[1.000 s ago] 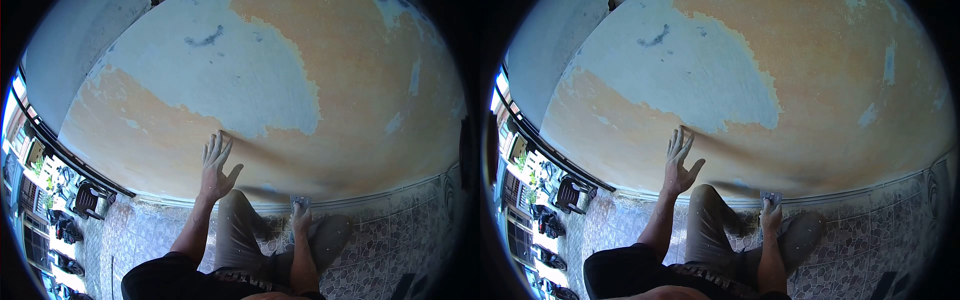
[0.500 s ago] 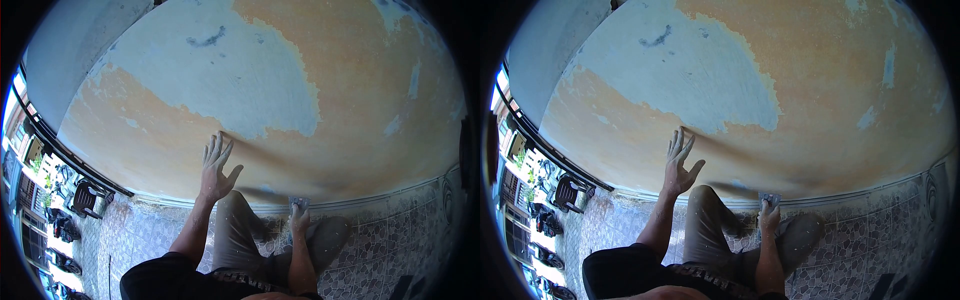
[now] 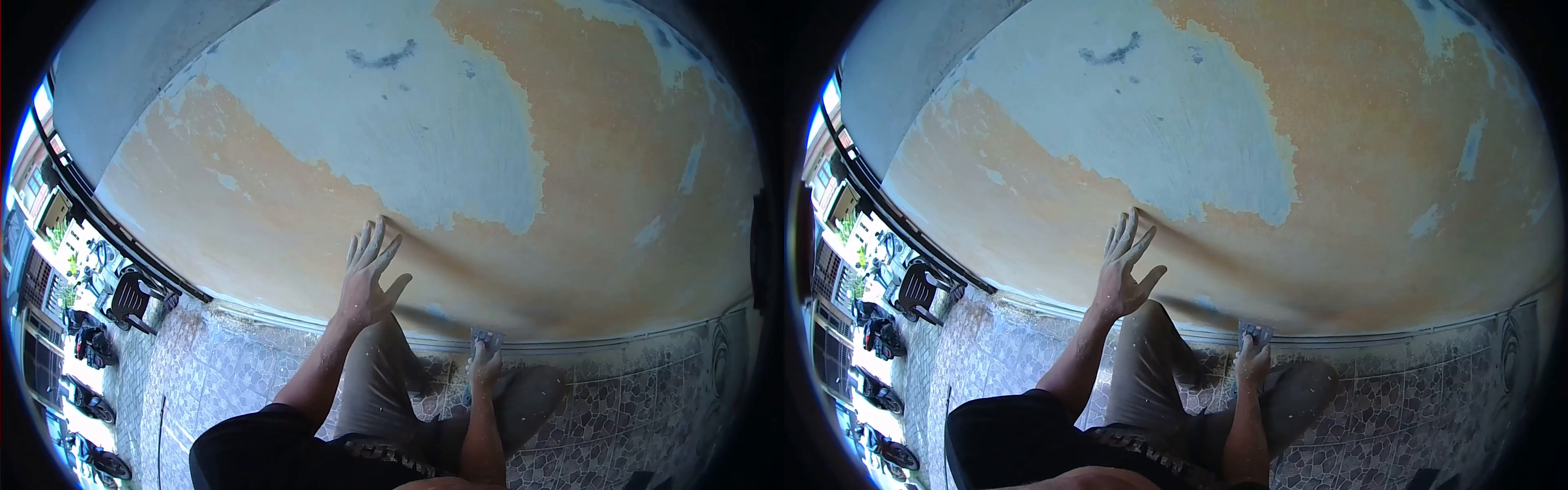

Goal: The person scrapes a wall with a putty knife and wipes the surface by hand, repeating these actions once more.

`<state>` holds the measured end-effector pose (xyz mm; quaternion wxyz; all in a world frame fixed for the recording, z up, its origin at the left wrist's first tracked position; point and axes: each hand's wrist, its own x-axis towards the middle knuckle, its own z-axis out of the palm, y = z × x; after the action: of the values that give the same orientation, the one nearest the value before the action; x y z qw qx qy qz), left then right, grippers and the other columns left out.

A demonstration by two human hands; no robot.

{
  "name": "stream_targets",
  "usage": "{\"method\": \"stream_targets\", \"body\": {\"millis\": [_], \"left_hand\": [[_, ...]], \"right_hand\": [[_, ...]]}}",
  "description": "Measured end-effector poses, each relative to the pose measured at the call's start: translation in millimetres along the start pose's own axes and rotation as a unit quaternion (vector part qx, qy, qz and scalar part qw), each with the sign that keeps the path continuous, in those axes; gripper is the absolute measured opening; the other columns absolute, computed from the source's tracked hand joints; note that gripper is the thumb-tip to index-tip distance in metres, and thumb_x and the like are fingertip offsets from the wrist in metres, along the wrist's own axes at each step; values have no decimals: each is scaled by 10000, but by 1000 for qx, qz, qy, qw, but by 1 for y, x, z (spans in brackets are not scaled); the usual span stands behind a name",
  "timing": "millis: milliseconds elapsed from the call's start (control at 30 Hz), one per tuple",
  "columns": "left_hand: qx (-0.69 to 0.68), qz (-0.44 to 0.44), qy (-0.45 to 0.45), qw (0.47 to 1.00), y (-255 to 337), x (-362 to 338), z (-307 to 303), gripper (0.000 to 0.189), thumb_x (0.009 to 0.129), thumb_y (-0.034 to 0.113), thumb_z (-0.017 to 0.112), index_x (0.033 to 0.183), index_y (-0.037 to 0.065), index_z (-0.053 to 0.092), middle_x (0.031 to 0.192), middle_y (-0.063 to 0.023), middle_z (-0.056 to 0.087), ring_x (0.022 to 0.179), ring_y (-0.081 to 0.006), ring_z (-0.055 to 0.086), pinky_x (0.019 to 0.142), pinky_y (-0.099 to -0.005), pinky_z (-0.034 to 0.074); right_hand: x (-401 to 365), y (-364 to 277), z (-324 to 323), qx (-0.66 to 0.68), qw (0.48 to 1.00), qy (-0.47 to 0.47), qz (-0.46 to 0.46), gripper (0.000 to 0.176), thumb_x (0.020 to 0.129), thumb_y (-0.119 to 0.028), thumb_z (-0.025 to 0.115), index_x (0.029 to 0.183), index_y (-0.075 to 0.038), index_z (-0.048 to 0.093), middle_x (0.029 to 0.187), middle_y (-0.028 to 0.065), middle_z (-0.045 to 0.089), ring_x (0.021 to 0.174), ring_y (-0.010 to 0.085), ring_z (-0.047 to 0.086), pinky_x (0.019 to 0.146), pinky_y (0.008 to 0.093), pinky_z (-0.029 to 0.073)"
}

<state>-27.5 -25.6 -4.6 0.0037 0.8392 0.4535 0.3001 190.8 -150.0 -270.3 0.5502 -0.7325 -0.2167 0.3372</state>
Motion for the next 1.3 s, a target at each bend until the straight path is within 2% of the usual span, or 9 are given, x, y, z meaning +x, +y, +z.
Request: {"method": "stream_targets", "body": {"millis": [233, 367, 467, 600, 700, 1000, 1200, 1233, 1300], "left_hand": [[-73, -7, -21, 997, -3, -8, -2, 630, 886, 279, 746, 1455, 98, 545, 1645, -172, 290, 1537, -354, 230, 1252, -523, 182], [-216, -53, -68, 973, 4, -12, 0, 528, 914, 300, 728, 1360, 38, 621, 1454, -207, 556, 1374, -363, 509, 1183, -469, 359], [-416, -202, -129, 877, 18, -7, 2, 480, 946, 301, 708, 1313, -1, 645, 1333, -199, 655, 1267, -307, 616, 1101, -433, 453], [-552, -157, -19, 819, 28, 9, 11, 304, 998, 237, 660, 1144, -24, 712, 998, -113, 743, 909, -151, 677, 801, -325, 536], [-641, -173, 59, 745, 32, 27, 7, 197, 1020, 156, 625, 1024, -11, 728, 762, -5, 682, 675, -43, 562, 612, -245, 485], [-569, -258, 64, 778, 25, 50, -7, 240, 1024, 161, 616, 914, -35, 699, 711, -31, 671, 649, -57, 592, 586, -246, 488], [-555, -236, 90, 792, 21, 61, -16, 239, 1023, 153, 611, 910, -37, 702, 701, -34, 675, 640, -55, 600, 568, -249, 497], [-557, -241, 87, 790, 21, 58, -14, 239, 1023, 153, 611, 910, -37, 702, 701, -34, 675, 640, -55, 600, 568, -249, 497], [-524, -233, 68, 817, 19, 53, -8, 245, 1024, 154, 609, 904, -40, 698, 694, -35, 671, 637, -56, 602, 562, -248, 495]], "right_hand": [[-14, -50, 0, 84, 992, -51, 81, 282, 986, -267, 652, 1125, -28, 595, 745, 63, 625, 492, 146, 582, 406, 285, 456], [-29, -147, 14, 166, 980, -104, 24, 289, 1012, -278, 625, 1122, -13, 590, 784, 74, 637, 512, 146, 590, 440, 266, 473], [-50, -228, 30, 196, 966, -122, -118, 286, 1027, -254, 606, 1148, 5, 592, 861, 93, 673, 576, 142, 619, 479, 261, 510], [-61, -291, 63, 183, 933, -113, -288, 270, 1034, -243, 595, 1094, 18, 624, 871, 71, 671, 583, 96, 596, 459, 253, 470], [-55, -312, 71, 132, 946, -163, -246, 250, 1016, -205, 624, 1100, 31, 610, 787, 77, 699, 521, 115, 618, 476, 249, 504], [-47, -313, 91, 119, 942, -132, -285, 266, 1028, -227, 607, 1089, 31, 619, 789, 87, 710, 534, 131, 649, 449, 261, 501], [-54, -330, 96, 91, 941, -108, -308, 305, 1052, -175, 575, 1229, 73, 598, 1044, 104, 718, 922, 147, 674, 811, 304, 550], [-56, -326, 97, 87, 943, -107, -304, 305, 1052, -175, 575, 1229, 73, 598, 1044, 104, 718, 922, 147, 674, 811, 304, 550], [-56, -314, 106, 149, 922, -58, -352, 259, 1031, -186, 608, 1165, 36, 612, 847, 70, 724, 600, 110, 643, 482, 250, 501]]}}
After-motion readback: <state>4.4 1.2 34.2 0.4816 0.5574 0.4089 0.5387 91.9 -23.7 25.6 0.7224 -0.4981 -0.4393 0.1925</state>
